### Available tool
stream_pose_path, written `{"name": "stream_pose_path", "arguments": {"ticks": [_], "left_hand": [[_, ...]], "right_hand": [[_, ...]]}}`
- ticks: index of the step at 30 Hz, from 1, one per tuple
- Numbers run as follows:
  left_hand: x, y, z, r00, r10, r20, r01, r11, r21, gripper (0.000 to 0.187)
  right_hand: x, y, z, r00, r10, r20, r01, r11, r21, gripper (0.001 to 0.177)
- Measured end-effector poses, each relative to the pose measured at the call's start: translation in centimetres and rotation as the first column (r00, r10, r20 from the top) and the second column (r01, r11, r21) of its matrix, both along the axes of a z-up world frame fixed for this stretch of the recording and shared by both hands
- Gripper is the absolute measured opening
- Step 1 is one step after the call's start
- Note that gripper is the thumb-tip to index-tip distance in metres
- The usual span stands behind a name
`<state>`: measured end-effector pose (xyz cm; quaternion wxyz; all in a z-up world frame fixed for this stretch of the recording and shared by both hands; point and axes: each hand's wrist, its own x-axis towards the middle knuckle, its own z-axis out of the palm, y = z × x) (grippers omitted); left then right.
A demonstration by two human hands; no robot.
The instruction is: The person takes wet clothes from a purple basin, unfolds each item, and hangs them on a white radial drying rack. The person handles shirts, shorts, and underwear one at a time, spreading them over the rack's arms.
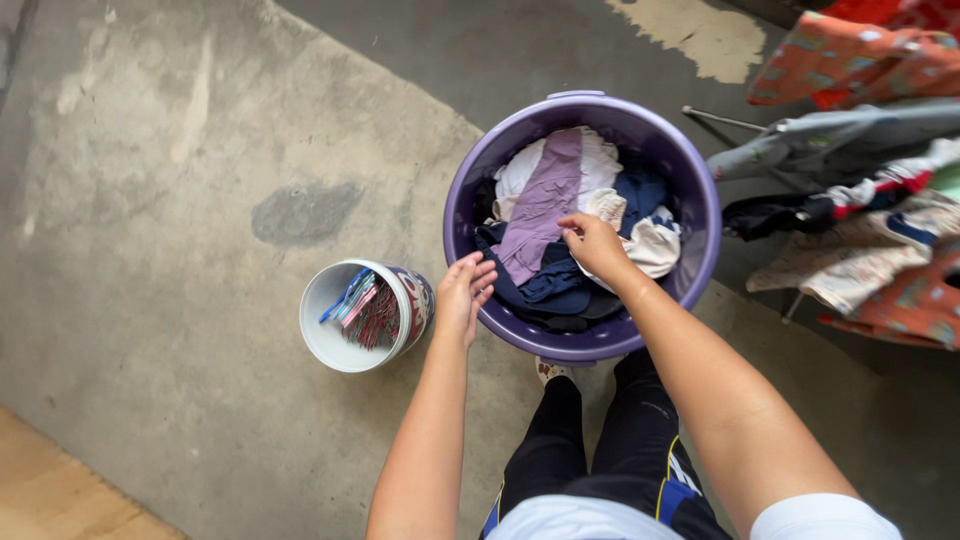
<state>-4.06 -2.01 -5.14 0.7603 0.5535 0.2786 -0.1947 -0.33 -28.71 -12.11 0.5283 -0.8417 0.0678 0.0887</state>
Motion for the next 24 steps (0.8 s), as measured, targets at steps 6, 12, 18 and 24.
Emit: {"name": "stream_pose_path", "arguments": {"ticks": [6,12,18,24], "left_hand": [[-2.6,3.7,-2.8,0.99,0.092,-0.104,-0.083,0.993,0.08,0.036],[-4.5,5.5,-3.9,0.974,0.15,-0.168,-0.128,0.982,0.138,0.036],[-5.3,5.4,-4.0,0.968,0.169,-0.185,-0.135,0.974,0.182,0.035],[-4.2,1.6,-5.3,0.989,0.071,-0.126,-0.038,0.968,0.248,0.032]], "right_hand": [[2.4,1.4,-12.2,0.979,-0.052,-0.198,0.068,0.995,0.074,0.039],[3.7,3.2,-17.9,0.915,-0.19,-0.356,0.177,0.982,-0.067,0.061],[4.0,3.0,-18.5,0.937,-0.145,-0.317,0.154,0.988,0.001,0.057],[2.0,2.6,-10.3,0.997,-0.039,-0.071,0.045,0.996,0.077,0.033]]}}
